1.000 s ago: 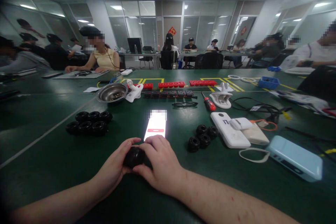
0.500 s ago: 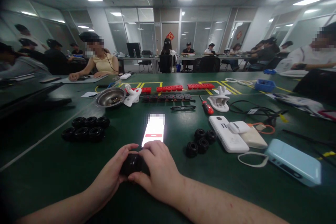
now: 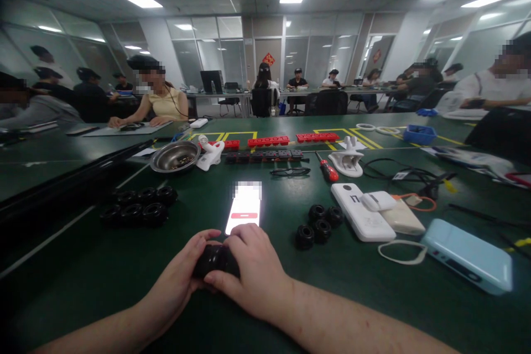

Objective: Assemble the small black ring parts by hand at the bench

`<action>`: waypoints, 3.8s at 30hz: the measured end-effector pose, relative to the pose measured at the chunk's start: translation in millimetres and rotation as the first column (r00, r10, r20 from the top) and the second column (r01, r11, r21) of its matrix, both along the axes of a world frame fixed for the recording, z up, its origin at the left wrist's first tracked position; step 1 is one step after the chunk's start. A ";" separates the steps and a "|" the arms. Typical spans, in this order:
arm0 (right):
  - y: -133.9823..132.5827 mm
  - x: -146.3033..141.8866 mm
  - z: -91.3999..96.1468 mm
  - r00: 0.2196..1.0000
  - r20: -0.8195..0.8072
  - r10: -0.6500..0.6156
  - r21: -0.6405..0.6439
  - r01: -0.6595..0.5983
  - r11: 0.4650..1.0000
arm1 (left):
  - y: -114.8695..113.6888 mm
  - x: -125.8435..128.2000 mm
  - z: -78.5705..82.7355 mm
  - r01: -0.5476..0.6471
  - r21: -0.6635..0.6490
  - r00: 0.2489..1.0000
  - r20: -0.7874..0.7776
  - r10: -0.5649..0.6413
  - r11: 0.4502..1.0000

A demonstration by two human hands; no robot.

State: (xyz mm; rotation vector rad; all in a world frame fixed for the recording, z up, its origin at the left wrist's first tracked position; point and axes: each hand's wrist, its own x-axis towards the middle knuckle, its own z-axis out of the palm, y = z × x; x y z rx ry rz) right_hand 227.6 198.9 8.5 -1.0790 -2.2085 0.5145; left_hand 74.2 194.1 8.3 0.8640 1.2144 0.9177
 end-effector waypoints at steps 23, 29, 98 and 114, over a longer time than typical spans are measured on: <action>-1.6 1.0 -1.3 0.988 -0.012 0.154 0.131 -0.151 0.980 | 1.4 2.4 1.5 -0.007 0.007 1.000 0.023 0.007 1.000; -2.3 -0.4 2.5 1.000 -0.004 0.004 0.060 -0.003 0.998 | -1.7 1.0 -4.5 -0.041 0.030 0.997 0.072 0.039 0.999; -2.1 -0.8 1.3 0.999 -0.014 0.051 0.010 -0.051 0.999 | 0.4 0.2 -1.5 -0.013 0.003 0.999 0.038 0.013 1.000; -1.8 -0.7 1.2 0.999 0.001 0.035 0.018 -0.035 0.999 | -0.2 0.3 -1.3 0.008 0.015 0.999 0.039 -0.009 1.000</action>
